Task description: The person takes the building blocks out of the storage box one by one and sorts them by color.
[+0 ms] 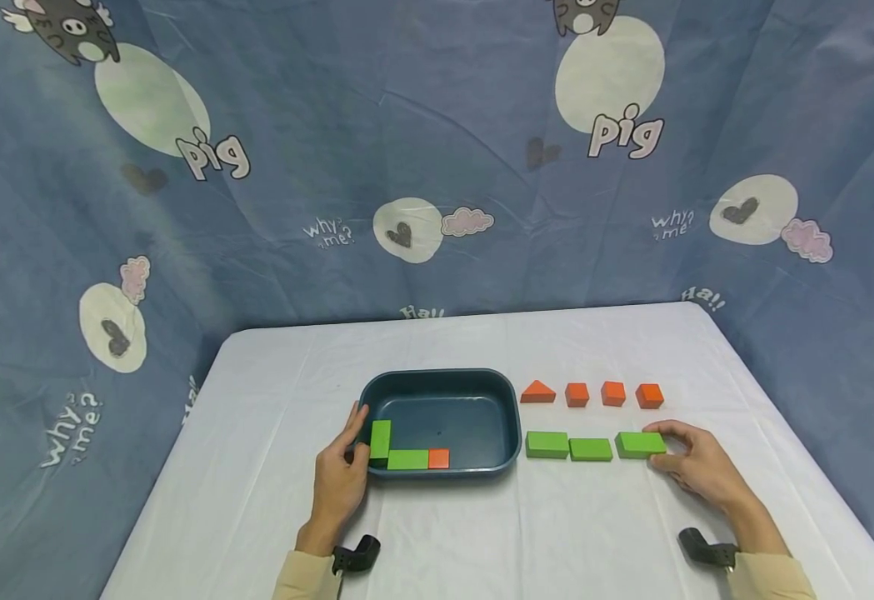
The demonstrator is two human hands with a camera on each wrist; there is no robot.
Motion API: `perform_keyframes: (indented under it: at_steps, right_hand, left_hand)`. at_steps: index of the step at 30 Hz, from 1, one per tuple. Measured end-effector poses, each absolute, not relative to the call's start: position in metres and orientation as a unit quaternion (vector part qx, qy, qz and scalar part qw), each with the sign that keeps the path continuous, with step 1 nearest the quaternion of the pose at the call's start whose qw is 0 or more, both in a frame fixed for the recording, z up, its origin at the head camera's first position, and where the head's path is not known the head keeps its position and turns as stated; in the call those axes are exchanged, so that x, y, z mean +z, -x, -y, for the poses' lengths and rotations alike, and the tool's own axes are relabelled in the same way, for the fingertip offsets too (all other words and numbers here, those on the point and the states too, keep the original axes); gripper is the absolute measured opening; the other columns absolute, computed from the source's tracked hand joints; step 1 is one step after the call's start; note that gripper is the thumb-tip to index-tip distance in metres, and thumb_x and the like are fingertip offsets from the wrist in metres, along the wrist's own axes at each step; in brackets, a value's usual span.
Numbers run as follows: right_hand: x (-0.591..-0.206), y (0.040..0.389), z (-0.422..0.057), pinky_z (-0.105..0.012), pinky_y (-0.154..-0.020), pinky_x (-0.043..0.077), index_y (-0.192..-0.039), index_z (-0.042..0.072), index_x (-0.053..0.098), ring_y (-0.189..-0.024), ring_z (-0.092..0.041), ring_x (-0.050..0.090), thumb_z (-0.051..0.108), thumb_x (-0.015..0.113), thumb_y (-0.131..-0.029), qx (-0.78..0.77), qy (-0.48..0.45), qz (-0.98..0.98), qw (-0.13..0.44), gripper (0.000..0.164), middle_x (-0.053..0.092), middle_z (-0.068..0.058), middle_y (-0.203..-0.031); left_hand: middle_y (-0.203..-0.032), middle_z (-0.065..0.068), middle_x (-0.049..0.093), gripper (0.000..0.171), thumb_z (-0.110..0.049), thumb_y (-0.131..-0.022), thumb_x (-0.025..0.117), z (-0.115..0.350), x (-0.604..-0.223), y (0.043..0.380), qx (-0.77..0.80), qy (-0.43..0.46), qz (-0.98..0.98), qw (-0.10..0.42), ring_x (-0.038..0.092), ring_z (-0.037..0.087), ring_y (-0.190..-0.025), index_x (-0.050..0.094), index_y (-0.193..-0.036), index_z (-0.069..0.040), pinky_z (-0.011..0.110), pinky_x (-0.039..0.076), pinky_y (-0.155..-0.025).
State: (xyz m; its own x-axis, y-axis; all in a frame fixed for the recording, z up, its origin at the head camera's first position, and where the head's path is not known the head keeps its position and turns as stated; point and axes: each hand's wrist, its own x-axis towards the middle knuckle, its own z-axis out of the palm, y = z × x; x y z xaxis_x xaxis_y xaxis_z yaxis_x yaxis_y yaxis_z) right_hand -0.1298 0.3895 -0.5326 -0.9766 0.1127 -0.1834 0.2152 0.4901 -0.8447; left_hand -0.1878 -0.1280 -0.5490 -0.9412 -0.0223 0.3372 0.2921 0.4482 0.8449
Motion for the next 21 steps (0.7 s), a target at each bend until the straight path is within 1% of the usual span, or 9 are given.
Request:
perform_keyframes:
  at_steps: [4, 6, 9, 12, 14, 16, 18, 21]
  right_hand:
    - [-0.531, 0.13, -0.39, -0.028, -0.047, 0.044, -0.135, 0.002, 0.061, -0.05, -0.008, 0.043, 0.006, 0.077, -0.081, -0.495, -0.094, -0.863, 0.048, 0.056, 0.058, -0.022, -0.129]
    - [-0.531, 0.129, -0.391, -0.029, -0.047, 0.044, -0.137, 0.002, 0.06, -0.051, -0.009, 0.043, 0.007, 0.078, -0.081, -0.504, -0.09, -0.858, 0.041, 0.059, 0.059, -0.019, -0.129]
    - [-0.528, 0.128, -0.394, -0.029, -0.046, 0.042, -0.138, 0.002, 0.057, -0.051, -0.01, 0.044, 0.011, 0.079, -0.084, -0.521, -0.088, -0.849, 0.025, 0.059, 0.063, -0.007, -0.124]
    - [-0.523, 0.127, -0.396, -0.03, -0.046, 0.04, -0.139, 0.003, 0.055, -0.051, -0.012, 0.045, 0.016, 0.077, -0.09, -0.538, -0.085, -0.838, 0.012, 0.056, 0.062, 0.007, -0.12]
    - [-0.519, 0.128, -0.396, -0.032, -0.045, 0.04, -0.139, 0.003, 0.054, -0.052, -0.012, 0.046, 0.017, 0.075, -0.092, -0.551, -0.076, -0.831, 0.0, 0.053, 0.061, 0.01, -0.12]
    - [-0.515, 0.13, -0.394, -0.032, -0.046, 0.041, -0.138, 0.002, 0.054, -0.056, -0.011, 0.05, 0.015, 0.073, -0.093, -0.566, -0.058, -0.822, -0.012, 0.05, 0.061, 0.01, -0.121]
    - [-0.511, 0.133, -0.391, -0.03, -0.05, 0.045, -0.137, -0.001, 0.054, -0.061, -0.008, 0.056, 0.009, 0.072, -0.093, -0.582, -0.034, -0.812, -0.026, 0.048, 0.063, 0.006, -0.122]
    - [-0.506, 0.138, -0.386, -0.025, -0.059, 0.051, -0.136, -0.006, 0.054, -0.074, -0.005, 0.063, 0.001, 0.07, -0.093, -0.601, 0.004, -0.798, -0.037, 0.046, 0.063, -0.001, -0.124]
  left_hand:
    - [-0.154, 0.009, 0.045, 0.057, 0.008, -0.092, 0.049, 0.128, -0.549, 0.188, -0.524, 0.082, 0.834, 0.153, 0.042, 0.021, -0.142, 0.055, -0.146, -0.006, 0.009, 0.027, -0.108]
    - [-0.155, 0.009, 0.045, 0.057, 0.008, -0.092, 0.049, 0.128, -0.549, 0.188, -0.527, 0.083, 0.832, 0.152, 0.042, 0.021, -0.142, 0.055, -0.147, -0.007, 0.009, 0.027, -0.108]
    - [-0.155, 0.012, 0.045, 0.057, 0.008, -0.093, 0.049, 0.128, -0.55, 0.188, -0.528, 0.085, 0.831, 0.15, 0.041, 0.022, -0.142, 0.055, -0.147, -0.008, 0.01, 0.027, -0.109]
    - [-0.155, 0.012, 0.045, 0.057, 0.008, -0.093, 0.048, 0.128, -0.55, 0.188, -0.528, 0.084, 0.832, 0.15, 0.041, 0.021, -0.142, 0.055, -0.147, -0.009, 0.01, 0.027, -0.109]
    - [-0.155, 0.011, 0.045, 0.057, 0.007, -0.093, 0.048, 0.129, -0.55, 0.188, -0.527, 0.084, 0.832, 0.151, 0.042, 0.021, -0.142, 0.055, -0.147, -0.009, 0.01, 0.027, -0.109]
    - [-0.155, 0.009, 0.045, 0.057, 0.007, -0.093, 0.049, 0.129, -0.551, 0.188, -0.526, 0.083, 0.833, 0.153, 0.042, 0.021, -0.142, 0.055, -0.147, -0.009, 0.01, 0.028, -0.109]
    - [-0.155, 0.006, 0.045, 0.057, 0.007, -0.093, 0.049, 0.13, -0.551, 0.189, -0.525, 0.081, 0.834, 0.152, 0.042, 0.02, -0.141, 0.056, -0.147, -0.009, 0.01, 0.028, -0.109]
    - [-0.155, 0.004, 0.045, 0.057, 0.007, -0.093, 0.049, 0.13, -0.552, 0.189, -0.524, 0.079, 0.835, 0.149, 0.043, 0.019, -0.141, 0.056, -0.147, -0.01, 0.011, 0.029, -0.108]
